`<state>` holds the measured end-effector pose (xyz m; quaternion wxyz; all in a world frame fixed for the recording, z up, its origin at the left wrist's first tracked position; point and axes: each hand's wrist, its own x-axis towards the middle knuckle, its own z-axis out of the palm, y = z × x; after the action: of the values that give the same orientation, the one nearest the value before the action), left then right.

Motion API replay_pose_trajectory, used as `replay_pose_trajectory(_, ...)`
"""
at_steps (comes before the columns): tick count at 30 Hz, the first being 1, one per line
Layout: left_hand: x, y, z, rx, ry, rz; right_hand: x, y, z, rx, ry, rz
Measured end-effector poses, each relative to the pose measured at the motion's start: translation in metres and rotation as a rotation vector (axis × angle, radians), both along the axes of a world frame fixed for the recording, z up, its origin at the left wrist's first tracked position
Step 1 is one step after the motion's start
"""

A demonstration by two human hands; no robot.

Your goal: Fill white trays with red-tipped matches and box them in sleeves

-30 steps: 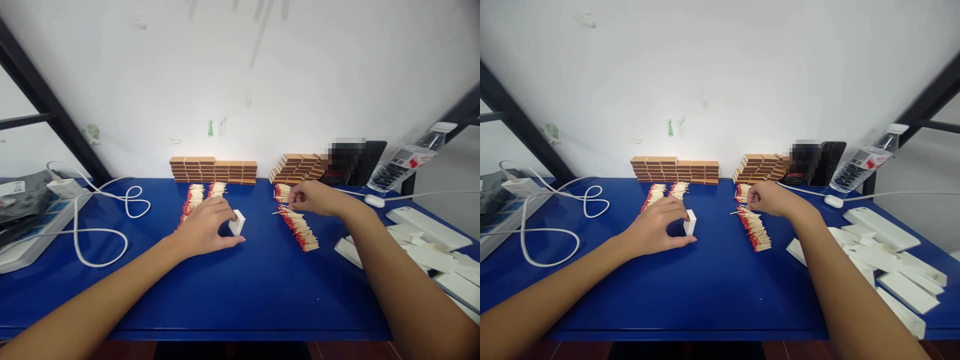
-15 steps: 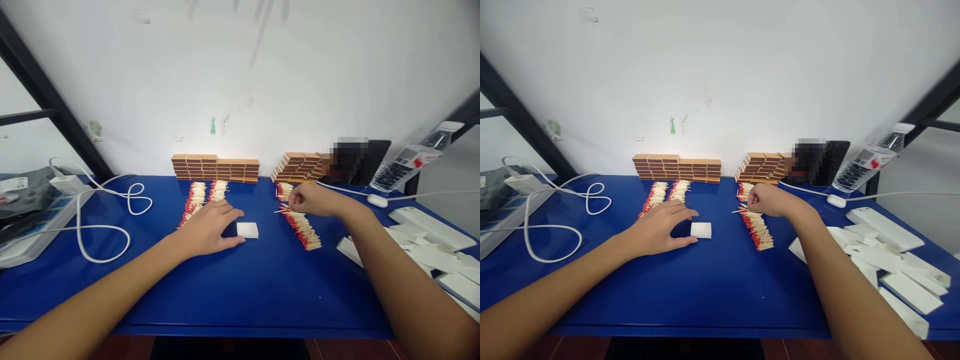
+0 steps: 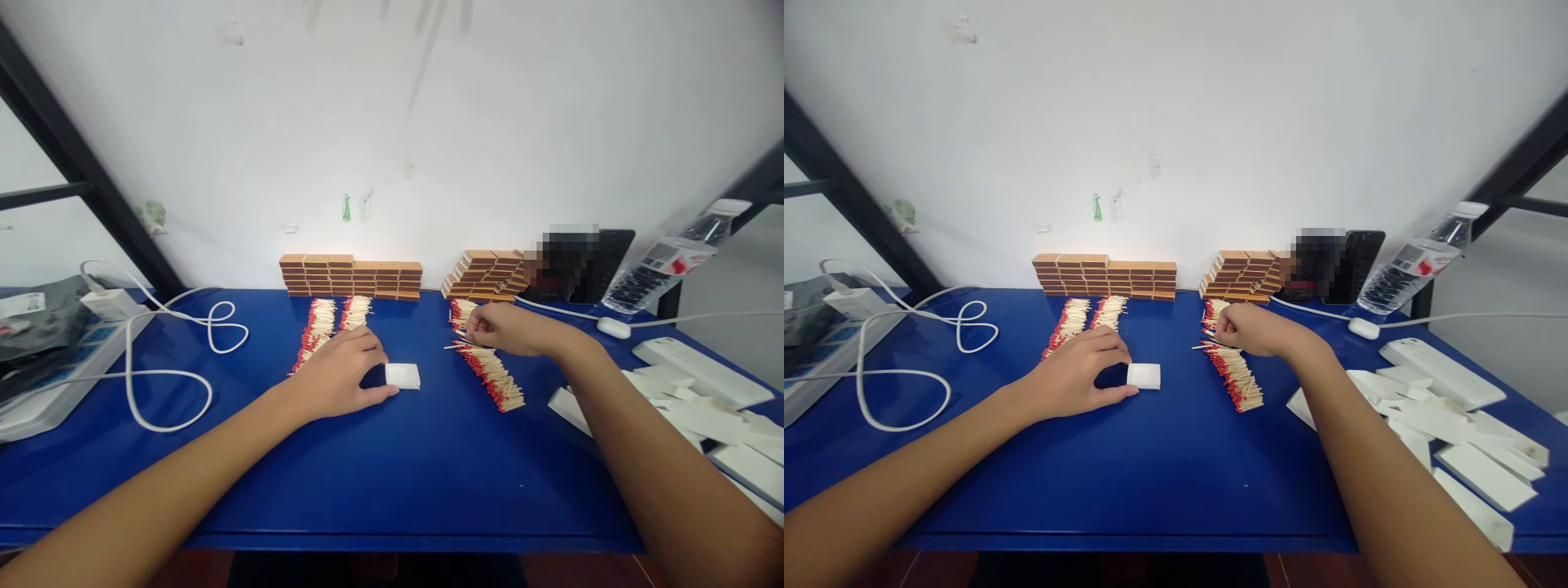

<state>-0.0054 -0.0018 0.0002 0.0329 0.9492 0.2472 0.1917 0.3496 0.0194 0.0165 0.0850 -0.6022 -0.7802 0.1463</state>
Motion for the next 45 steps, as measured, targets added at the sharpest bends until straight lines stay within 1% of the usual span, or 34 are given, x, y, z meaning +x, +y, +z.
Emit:
replay_pose_trajectory(3, 0.001, 0.0, 0.0, 0.009, -0.006, 0.016, -0.003, -0.001, 0.003, -0.042, 0.016, -0.011)
replay_pose_trajectory(6, 0.001, 0.001, 0.001, 0.021, -0.029, 0.059, -0.015, -0.005, 0.009, -0.024, 0.08, 0.006)
replay_pose_trajectory(10, 0.002, 0.001, 0.001, 0.034, -0.055, 0.105, -0.05, -0.021, 0.017, 0.019, 0.203, 0.078)
replay_pose_trajectory(12, 0.003, 0.001, 0.001, 0.05, -0.069, 0.113, -0.071, -0.031, 0.018, 0.033, 0.25, 0.151)
replay_pose_trajectory(14, 0.003, 0.0, 0.001, 0.062, -0.075, 0.112, -0.088, -0.039, 0.017, 0.013, 0.263, 0.218)
replay_pose_trajectory(16, 0.003, 0.0, 0.002, 0.067, -0.076, 0.103, -0.099, -0.045, 0.013, -0.002, 0.236, 0.258)
replay_pose_trajectory(19, 0.002, 0.0, 0.002, 0.075, -0.075, 0.081, -0.106, -0.049, 0.006, 0.005, 0.191, 0.277)
replay_pose_trajectory(21, 0.002, 0.0, 0.002, 0.079, -0.073, 0.07, -0.107, -0.05, 0.004, -0.002, 0.188, 0.284)
replay_pose_trajectory(23, 0.002, 0.0, 0.002, 0.078, -0.071, 0.061, -0.104, -0.049, 0.007, -0.026, 0.204, 0.301)
replay_pose_trajectory(25, 0.002, 0.001, 0.003, 0.067, -0.072, 0.058, -0.094, -0.044, 0.014, -0.026, 0.238, 0.283)
replay_pose_trajectory(26, 0.002, 0.001, 0.003, 0.06, -0.073, 0.057, -0.085, -0.041, 0.018, -0.002, 0.253, 0.251)
replay_pose_trajectory(28, 0.002, 0.001, 0.003, 0.051, -0.072, 0.056, -0.062, -0.031, 0.026, 0.097, 0.25, 0.14)
replay_pose_trajectory(30, 0.002, 0.001, 0.002, 0.046, -0.063, 0.054, -0.034, -0.02, 0.029, 0.21, 0.141, 0.022)
replay_pose_trajectory(31, 0.002, 0.001, 0.002, 0.044, -0.059, 0.052, -0.021, -0.015, 0.029, 0.236, 0.081, -0.023)
replay_pose_trajectory(32, 0.002, 0.001, 0.001, 0.041, -0.054, 0.05, -0.009, -0.011, 0.028, 0.215, 0.038, -0.065)
replay_pose_trajectory(34, 0.002, 0.002, 0.0, 0.034, -0.049, 0.049, 0.008, -0.005, 0.024, 0.115, 0.002, -0.105)
replay_pose_trajectory(37, 0.001, 0.002, 0.0, 0.034, -0.052, 0.045, 0.015, 0.0, 0.016, 0.023, -0.004, -0.077)
replay_pose_trajectory(45, 0.0, 0.002, 0.004, 0.015, -0.045, 0.052, 0.006, 0.006, 0.005, -0.05, -0.045, -0.055)
